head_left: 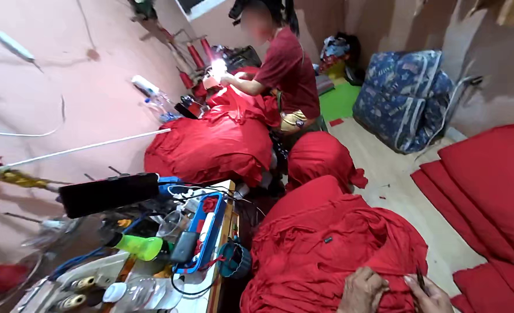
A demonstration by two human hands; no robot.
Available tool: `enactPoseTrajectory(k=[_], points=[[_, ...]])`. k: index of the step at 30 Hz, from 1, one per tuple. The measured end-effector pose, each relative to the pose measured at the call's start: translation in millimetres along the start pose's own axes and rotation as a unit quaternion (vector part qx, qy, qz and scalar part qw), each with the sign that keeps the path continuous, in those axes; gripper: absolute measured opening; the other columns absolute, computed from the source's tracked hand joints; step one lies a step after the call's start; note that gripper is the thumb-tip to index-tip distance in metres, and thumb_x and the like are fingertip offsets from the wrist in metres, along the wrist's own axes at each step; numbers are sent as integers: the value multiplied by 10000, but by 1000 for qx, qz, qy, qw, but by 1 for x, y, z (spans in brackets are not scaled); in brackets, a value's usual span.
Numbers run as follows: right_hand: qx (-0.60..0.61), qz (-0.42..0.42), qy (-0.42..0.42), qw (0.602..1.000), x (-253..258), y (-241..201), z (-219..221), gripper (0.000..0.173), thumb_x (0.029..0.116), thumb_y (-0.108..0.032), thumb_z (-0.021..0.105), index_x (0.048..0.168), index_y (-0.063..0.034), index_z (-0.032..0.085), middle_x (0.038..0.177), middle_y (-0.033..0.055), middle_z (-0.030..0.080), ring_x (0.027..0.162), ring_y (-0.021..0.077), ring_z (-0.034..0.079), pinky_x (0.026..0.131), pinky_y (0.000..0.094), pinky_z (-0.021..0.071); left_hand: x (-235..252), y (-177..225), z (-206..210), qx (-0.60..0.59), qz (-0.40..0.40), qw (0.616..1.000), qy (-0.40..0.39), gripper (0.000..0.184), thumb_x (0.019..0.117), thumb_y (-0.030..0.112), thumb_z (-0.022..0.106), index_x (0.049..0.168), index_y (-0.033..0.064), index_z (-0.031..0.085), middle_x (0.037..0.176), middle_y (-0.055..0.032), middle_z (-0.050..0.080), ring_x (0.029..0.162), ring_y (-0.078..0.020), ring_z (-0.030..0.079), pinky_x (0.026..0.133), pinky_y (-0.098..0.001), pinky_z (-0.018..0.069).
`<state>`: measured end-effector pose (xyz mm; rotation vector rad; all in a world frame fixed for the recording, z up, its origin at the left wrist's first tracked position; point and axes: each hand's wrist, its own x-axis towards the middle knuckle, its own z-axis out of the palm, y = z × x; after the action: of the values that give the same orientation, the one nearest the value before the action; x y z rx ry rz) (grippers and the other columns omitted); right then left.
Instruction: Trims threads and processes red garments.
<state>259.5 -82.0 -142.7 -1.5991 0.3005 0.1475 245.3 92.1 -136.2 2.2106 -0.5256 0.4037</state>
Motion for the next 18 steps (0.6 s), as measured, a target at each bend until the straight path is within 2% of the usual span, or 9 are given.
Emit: enactPoseTrajectory(k=[2, 11, 13, 14, 15, 16, 17, 18], points=[[7, 6, 2, 1000, 0, -1, -1, 138, 984, -27, 572, 1045, 94, 601, 779, -3, 542, 576, -10, 477, 557, 175, 435, 0, 1, 2, -10, -20, 1000, 6, 72, 884, 20, 702, 915, -20, 753, 904, -161, 730, 860, -281, 730, 790, -391, 605], [28, 14, -2, 1000, 2, -1, -1, 92, 987, -20, 568, 1019, 62, 597, 702, -47, 537, 526, -27, 465, 524, 159, 420, 0, 7, -1, -75, -120, 990, -5, 122, 924, 43, 657, 944, -46, 738, 912, -171, 724, 846, -271, 721, 786, -429, 584], [-5, -1, -1, 1000, 4, -1, 0, 117, 988, -29, 573, 1028, 78, 600, 747, -17, 566, 586, -18, 512, 581, 173, 457, 4, 14, -3, -47, -140, 989, -24, 149, 954, 55, 624, 974, -55, 722, 936, -197, 709, 875, -311, 714, 796, -461, 579], [-49, -19, -1, 999, 4, -3, -1, 154, 990, -40, 584, 1049, 99, 610, 819, 34, 601, 676, 13, 560, 665, 203, 492, 6, 17, -2, -26, -143, 989, -30, 157, 962, 57, 610, 978, -59, 714, 946, -208, 704, 889, -327, 714, 802, -470, 580], [-111, -50, -3, 993, 4, -7, -2, 210, 986, -47, 593, 1089, 134, 623, 928, 134, 640, 814, 107, 604, 788, 290, 511, 6, 18, 0, -6, -141, 989, -34, 159, 965, 54, 602, 979, -63, 709, 954, -217, 701, 903, -341, 714, 806, -474, 582], [-174, -87, -3, 981, 3, -15, -3, 269, 968, -41, 607, 1131, 171, 633, 1035, 273, 667, 944, 290, 647, 888, 455, 508, 6, 19, 3, 15, -133, 990, -38, 159, 966, 54, 602, 980, -63, 708, 963, -221, 700, 917, -349, 714, 810, -473, 585], [-228, -122, -7, 966, -1, -29, -3, 315, 960, -47, 612, 1175, 182, 621, 1118, 360, 642, 1043, 458, 640, 941, 607, 476, 4, 18, 7, 34, -120, 991, -39, 156, 964, 55, 607, 977, -61, 711, 967, -222, 700, 924, -353, 713, 813, -470, 587], [-271, -157, -9, 950, -7, -46, 0, 355, 961, -67, 620, 1219, 177, 602, 1175, 395, 611, 1080, 546, 617, 936, 690, 453, 3, 16, 11, 50, -103, 993, -34, 147, 956, 53, 617, 962, -56, 715, 958, -218, 702, 919, -352, 713, 806, -465, 590]])
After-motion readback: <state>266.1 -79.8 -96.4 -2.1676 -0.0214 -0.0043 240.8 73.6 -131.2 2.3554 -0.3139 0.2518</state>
